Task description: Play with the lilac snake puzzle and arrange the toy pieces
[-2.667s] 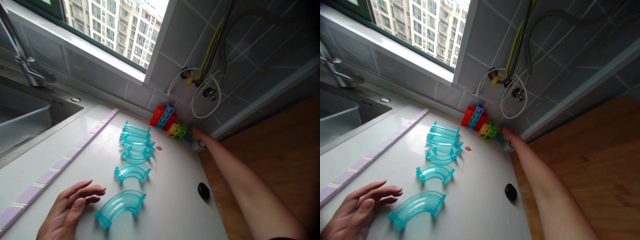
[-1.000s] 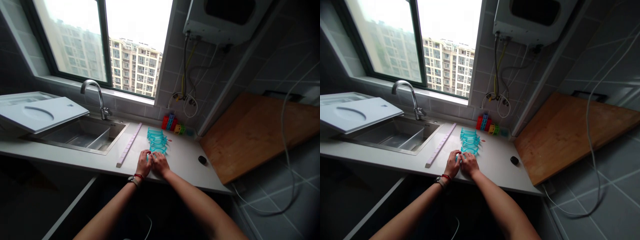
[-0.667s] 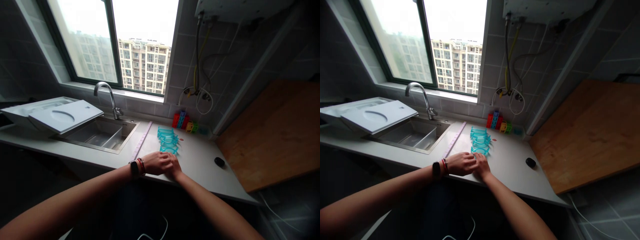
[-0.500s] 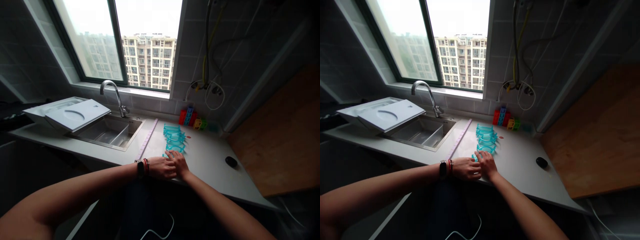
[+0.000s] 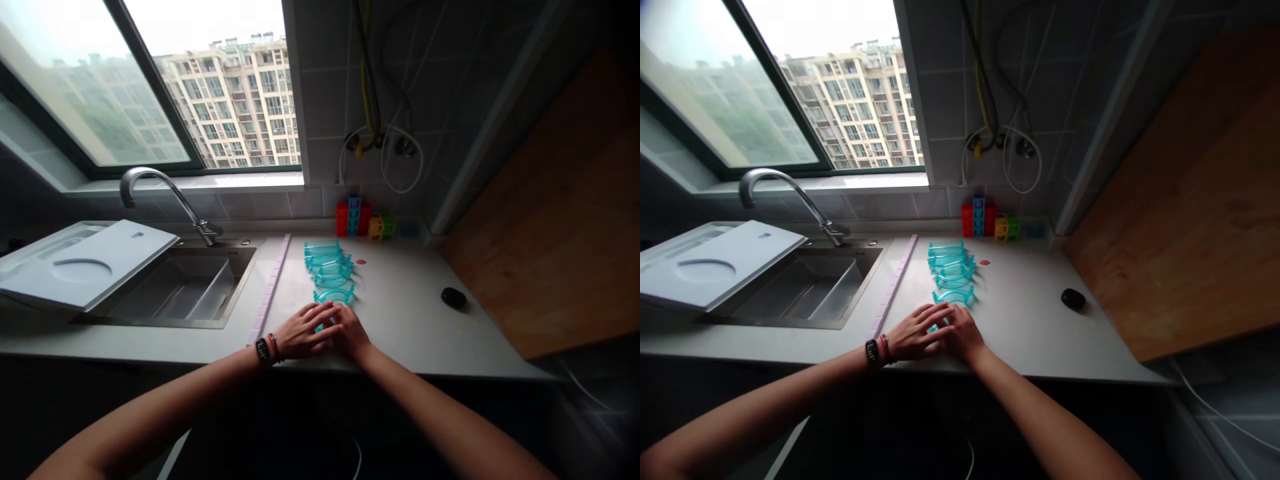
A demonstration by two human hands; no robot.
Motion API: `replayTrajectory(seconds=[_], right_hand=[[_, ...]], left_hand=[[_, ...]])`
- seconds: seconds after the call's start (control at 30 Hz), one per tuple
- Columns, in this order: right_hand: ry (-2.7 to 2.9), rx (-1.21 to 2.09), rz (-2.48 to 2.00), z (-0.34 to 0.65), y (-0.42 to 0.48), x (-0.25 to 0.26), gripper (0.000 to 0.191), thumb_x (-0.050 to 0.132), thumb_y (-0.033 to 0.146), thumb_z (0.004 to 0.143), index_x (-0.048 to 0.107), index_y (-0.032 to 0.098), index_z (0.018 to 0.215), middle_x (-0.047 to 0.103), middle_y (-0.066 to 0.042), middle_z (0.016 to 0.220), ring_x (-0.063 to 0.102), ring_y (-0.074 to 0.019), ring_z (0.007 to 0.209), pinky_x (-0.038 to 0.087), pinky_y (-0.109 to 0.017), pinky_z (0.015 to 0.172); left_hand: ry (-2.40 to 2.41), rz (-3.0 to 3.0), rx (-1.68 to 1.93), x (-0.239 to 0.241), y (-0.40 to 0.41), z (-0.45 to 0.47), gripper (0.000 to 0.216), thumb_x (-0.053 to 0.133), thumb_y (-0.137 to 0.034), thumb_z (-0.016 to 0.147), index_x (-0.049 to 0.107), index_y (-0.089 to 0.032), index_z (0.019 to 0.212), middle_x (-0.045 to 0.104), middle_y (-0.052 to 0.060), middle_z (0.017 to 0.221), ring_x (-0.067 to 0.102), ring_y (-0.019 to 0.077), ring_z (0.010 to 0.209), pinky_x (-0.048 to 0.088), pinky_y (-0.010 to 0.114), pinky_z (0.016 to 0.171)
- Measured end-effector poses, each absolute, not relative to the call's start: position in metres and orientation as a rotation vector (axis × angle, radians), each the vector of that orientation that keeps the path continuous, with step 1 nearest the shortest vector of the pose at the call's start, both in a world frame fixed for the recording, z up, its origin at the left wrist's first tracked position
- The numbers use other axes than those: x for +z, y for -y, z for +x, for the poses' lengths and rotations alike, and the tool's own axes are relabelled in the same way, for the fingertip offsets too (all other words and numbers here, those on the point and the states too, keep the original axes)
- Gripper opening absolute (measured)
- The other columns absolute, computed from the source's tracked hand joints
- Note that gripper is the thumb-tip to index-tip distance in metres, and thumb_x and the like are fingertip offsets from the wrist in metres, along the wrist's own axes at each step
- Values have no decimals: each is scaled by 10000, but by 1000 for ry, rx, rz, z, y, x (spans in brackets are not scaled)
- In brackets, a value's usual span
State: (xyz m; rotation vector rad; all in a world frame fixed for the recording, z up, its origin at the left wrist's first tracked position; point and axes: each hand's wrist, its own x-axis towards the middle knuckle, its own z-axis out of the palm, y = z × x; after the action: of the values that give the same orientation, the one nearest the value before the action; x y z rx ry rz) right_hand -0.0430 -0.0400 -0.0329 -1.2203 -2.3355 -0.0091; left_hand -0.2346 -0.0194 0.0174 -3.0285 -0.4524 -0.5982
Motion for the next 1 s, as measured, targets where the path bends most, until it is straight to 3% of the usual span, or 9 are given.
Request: replayTrajectory(seconds=[0.1,0.2,0.3,0.4,0.53,0.7,0.77,0.9,1.0], right_hand=[[2278,18,-1205,-40,41,-26,523,578,174,891,557,186,1413,636,-161,1329,560,-334,1151,464,-487,975],[2275,69,-1142,-37,42,-22,571,586,155,862,537,193,1430,626,-152,1358,548,-344,1188,452,-500,994],[2309,138,-1062,-30,45,-17,597,587,143,852,530,226,1441,639,-135,1336,559,-333,1195,463,-494,997],[2386,226,-953,-7,46,-4,603,575,113,849,525,257,1433,657,-106,1273,594,-294,1147,512,-446,962],[2432,223,-980,53,29,32,576,549,117,900,486,274,1451,642,-92,1277,607,-259,1175,528,-398,1010],[2145,60,-1733,154,-46,73,532,568,165,904,521,212,1432,674,-116,1241,656,-255,1126,518,-363,1013],[2059,28,-1919,191,-78,77,458,569,206,931,555,150,1386,693,-157,1222,665,-278,1122,519,-390,1005],[1987,102,-2233,243,-116,70,253,721,282,903,693,154,1120,744,-118,1058,707,-272,1004,563,-396,912],[1961,148,-2384,257,-124,63,283,691,341,967,668,157,1181,697,-96,1179,693,-237,1024,586,-424,897]], left_hand=[[1026,-2917,-959,6,40,-234,608,688,-237,916,474,-274,1484,476,179,1565,468,346,1446,474,544,1125],[1586,-2835,-1379,-7,57,-230,712,710,-227,893,374,-293,1517,565,155,1454,662,269,1201,612,432,936],[1875,-2755,-1621,-18,65,-224,790,734,-223,854,327,-314,1526,647,101,1321,713,222,1047,624,399,881],[1919,-2803,-1556,-22,65,-221,789,712,-212,856,327,-329,1534,680,72,1254,701,225,1089,580,432,980],[1849,-2826,-1480,-20,65,-226,663,704,-301,891,426,-305,1493,701,69,1211,697,231,1085,568,407,988],[1730,-2911,-1465,-21,63,-231,325,720,-387,885,698,-290,1194,717,64,1214,701,252,1099,581,352,963],[1726,-2927,-1466,-25,60,-231,309,724,-406,879,720,-297,1168,715,67,1235,697,266,1115,580,360,973],[1717,-2962,-1436,-35,55,-233,334,750,-424,856,723,-337,1177,698,58,1290,683,280,1156,576,374,993],[1663,-2969,-1468,-38,53,-235,342,777,-427,832,733,-351,1163,697,53,1297,694,281,1145,585,363,983]])
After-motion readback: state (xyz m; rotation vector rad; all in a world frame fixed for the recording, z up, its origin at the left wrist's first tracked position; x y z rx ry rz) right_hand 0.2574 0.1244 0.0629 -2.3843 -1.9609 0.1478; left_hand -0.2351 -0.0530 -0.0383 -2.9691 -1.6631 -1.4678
